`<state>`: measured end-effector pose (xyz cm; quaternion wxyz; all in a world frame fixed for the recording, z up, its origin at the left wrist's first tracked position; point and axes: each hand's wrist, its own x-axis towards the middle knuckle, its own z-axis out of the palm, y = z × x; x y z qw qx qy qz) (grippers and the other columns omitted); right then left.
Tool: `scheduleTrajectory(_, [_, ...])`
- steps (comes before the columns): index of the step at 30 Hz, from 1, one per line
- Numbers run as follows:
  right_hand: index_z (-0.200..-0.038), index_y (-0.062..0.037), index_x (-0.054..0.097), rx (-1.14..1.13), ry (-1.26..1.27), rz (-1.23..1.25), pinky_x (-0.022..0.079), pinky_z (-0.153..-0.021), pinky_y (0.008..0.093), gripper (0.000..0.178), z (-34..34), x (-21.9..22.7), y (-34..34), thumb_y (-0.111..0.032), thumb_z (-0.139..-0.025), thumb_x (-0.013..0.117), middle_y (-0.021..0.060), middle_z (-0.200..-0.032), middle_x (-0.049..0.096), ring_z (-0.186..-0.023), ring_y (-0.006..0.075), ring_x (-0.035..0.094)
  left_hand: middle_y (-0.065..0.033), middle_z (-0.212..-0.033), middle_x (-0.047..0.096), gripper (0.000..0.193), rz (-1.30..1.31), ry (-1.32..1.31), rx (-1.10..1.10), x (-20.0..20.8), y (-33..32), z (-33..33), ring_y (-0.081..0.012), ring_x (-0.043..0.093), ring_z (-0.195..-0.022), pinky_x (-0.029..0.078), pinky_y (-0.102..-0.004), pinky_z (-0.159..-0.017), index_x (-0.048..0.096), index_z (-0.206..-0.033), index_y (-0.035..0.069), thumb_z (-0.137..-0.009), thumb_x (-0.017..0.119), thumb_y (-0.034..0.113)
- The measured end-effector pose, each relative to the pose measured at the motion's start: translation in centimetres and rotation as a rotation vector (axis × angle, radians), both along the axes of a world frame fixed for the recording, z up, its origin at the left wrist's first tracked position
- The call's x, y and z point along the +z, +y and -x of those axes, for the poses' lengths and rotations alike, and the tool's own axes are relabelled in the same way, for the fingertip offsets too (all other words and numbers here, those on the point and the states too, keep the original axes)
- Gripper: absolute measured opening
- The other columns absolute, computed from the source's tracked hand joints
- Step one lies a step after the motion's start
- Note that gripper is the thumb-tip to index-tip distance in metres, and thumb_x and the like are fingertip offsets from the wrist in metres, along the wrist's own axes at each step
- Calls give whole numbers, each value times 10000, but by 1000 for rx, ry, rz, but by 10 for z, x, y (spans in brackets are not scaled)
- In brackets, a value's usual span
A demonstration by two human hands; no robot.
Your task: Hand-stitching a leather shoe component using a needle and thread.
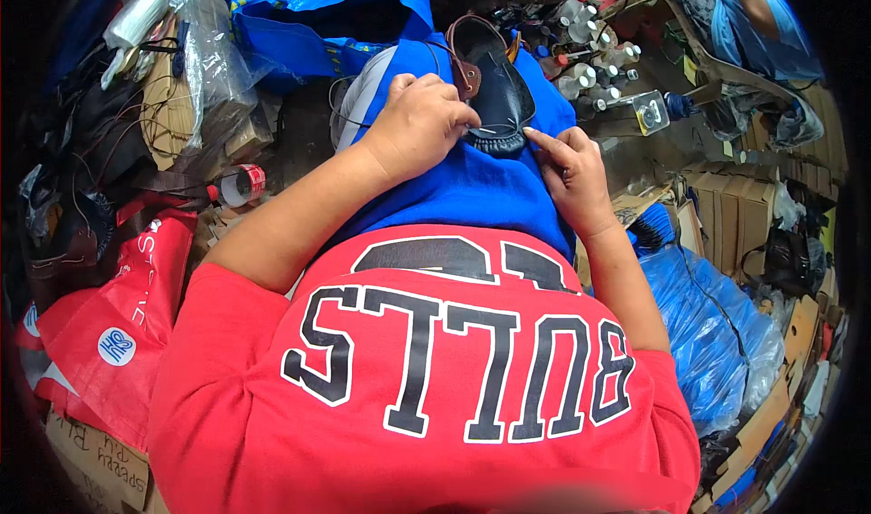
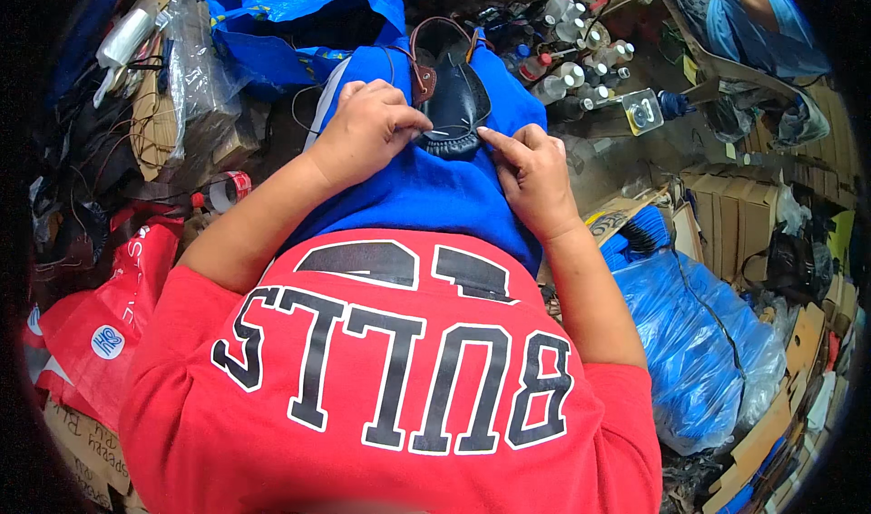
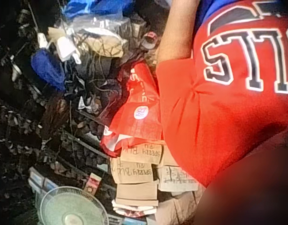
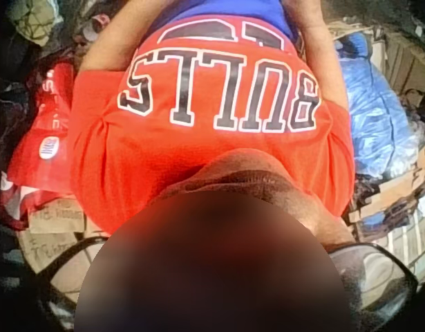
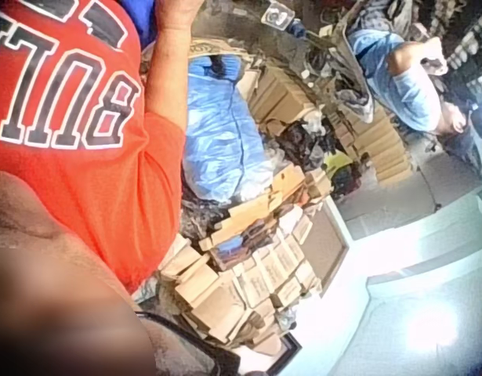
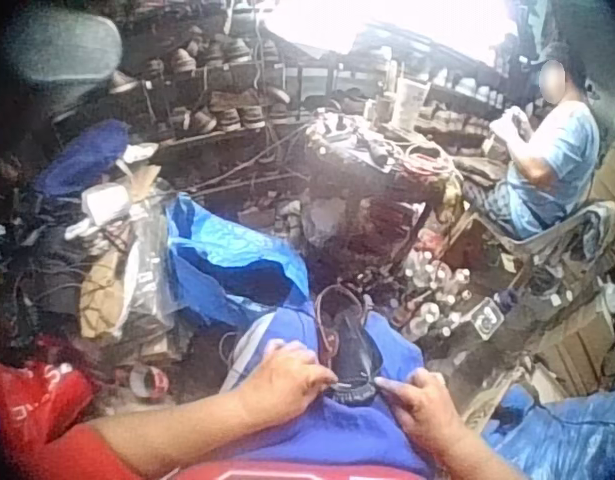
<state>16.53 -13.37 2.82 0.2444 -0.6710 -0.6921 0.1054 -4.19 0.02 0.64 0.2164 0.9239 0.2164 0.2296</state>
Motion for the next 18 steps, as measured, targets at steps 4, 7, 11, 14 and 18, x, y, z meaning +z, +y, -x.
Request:
scheduleTrajectory(4, [-1045, -146, 690, -13, 149, 86, 431, -673, 311, 321, -8, -4, 3, 1, -767, 626, 79, -735, 501, -686, 222, 519, -3, -737, 552, 125, -119, 40, 76, -2, 1, -8, -198, 533, -824, 349, -347, -757, 703, -847, 176, -736, 684, 123])
scheduleTrajectory(7, [-1057, -149, 695, -56, 398, 252, 412, -733, 248, 308, -20, -6, 10, 0, -801, 611, 54, -764, 486, -731, 161, 505, 2, -738, 540, 139, -57, -119, 75, -5, 9, -14, -202, 520, -808, 354, -352, -743, 710, -855, 200, -739, 690, 126])
scheduleTrajectory(11, [-1062, -140, 693, 27, 532, 368, 420, -764, 223, 291, -35, -8, 23, 3, -835, 579, 15, -853, 478, -820, 114, 492, 4, -760, 542, 180, 42, -102, -19, -11, 17, -18, -203, 514, -812, 361, -351, -722, 725, -877, 243, -741, 700, 127])
scheduleTrajectory(14, [-1059, -132, 693, 54, 555, 400, 424, -778, 224, 277, -40, -7, 29, 3, -854, 565, 19, -866, 483, -827, 118, 499, 4, -769, 548, 187, 30, -102, -16, -14, 17, -19, -201, 515, -817, 361, -349, -716, 731, -882, 249, -742, 703, 127])
scheduleTrajectory(18, [-1056, -125, 693, 66, 545, 425, 426, -784, 223, 262, -40, -6, 31, -4, -868, 556, 18, -888, 494, -835, 117, 503, 6, -778, 559, 178, 39, -71, -17, -13, 18, -20, -202, 521, -835, 357, -353, -719, 733, -881, 242, -744, 703, 132])
